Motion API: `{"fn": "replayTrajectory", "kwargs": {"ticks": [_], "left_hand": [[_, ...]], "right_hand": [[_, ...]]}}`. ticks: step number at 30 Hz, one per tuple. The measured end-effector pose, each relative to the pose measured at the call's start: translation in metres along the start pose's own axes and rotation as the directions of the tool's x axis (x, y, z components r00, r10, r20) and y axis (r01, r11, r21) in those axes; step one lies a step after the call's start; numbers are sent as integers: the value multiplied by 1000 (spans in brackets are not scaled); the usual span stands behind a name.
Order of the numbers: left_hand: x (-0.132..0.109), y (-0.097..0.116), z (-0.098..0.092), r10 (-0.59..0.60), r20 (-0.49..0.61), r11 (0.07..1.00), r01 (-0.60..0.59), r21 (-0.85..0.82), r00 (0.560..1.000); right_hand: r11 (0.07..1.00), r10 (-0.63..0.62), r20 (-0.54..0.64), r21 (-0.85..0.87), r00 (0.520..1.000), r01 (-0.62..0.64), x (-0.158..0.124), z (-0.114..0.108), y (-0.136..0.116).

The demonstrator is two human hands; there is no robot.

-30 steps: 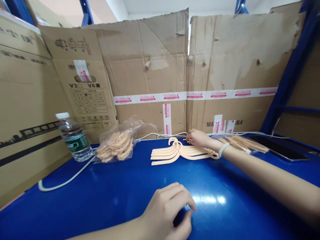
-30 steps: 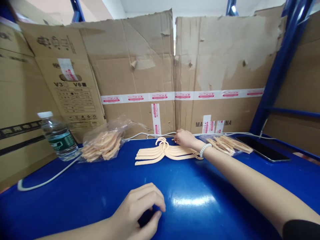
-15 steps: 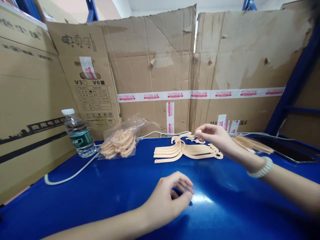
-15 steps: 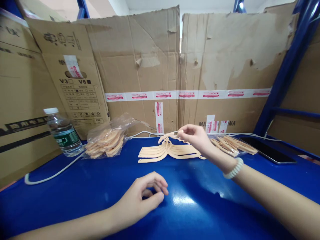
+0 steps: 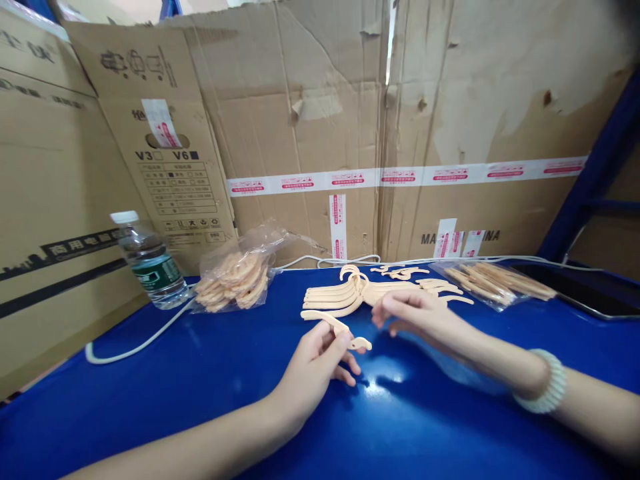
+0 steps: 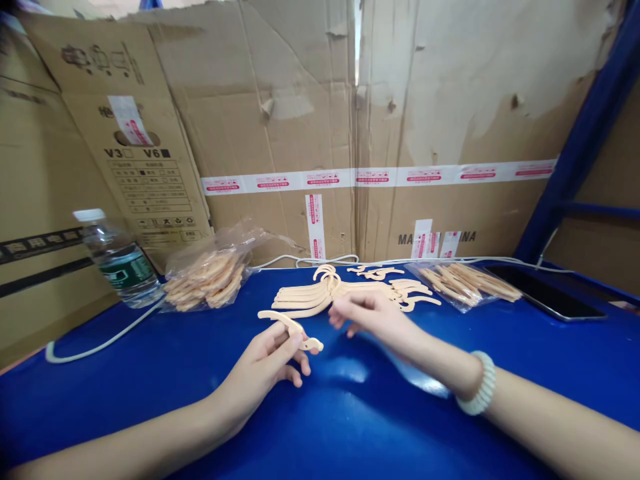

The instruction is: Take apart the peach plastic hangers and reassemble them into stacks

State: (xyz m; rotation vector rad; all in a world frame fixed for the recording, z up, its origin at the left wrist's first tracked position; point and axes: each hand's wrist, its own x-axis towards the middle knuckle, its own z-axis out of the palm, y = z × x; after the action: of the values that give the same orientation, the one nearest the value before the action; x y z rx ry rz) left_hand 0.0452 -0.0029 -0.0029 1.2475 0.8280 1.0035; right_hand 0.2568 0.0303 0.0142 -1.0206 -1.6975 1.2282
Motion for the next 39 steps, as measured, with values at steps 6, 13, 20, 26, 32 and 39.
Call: {"fn": "replayTrajectory", "kwargs": {"ticks": [6, 13, 20, 26, 32, 39], "left_hand": [[3, -2, -4, -46, -32, 996, 43, -77, 998], [9, 11, -19, -67, -54, 994, 62, -84, 996], [32, 28, -47, 192, -159, 981, -196, -11, 968], [42, 30, -63, 226, -136, 970, -236, -61, 965], [41, 32, -65, 186, -91, 962, -200, -187, 978], [41, 27, -66, 80, -112, 940, -112, -323, 991]], "right_hand": [[567, -311, 2, -802, 950, 187, 20, -56, 23], [518, -338, 63, -821, 939, 241, 19, -51, 38], [633, -244, -7, -759, 970, 154, 14, -42, 29], [789, -266, -32, -581, 963, 198, 14, -49, 21], [829, -246, -47, -527, 968, 186, 15, -56, 8], [840, -259, -74, -510, 963, 186, 14, -54, 5]]}}
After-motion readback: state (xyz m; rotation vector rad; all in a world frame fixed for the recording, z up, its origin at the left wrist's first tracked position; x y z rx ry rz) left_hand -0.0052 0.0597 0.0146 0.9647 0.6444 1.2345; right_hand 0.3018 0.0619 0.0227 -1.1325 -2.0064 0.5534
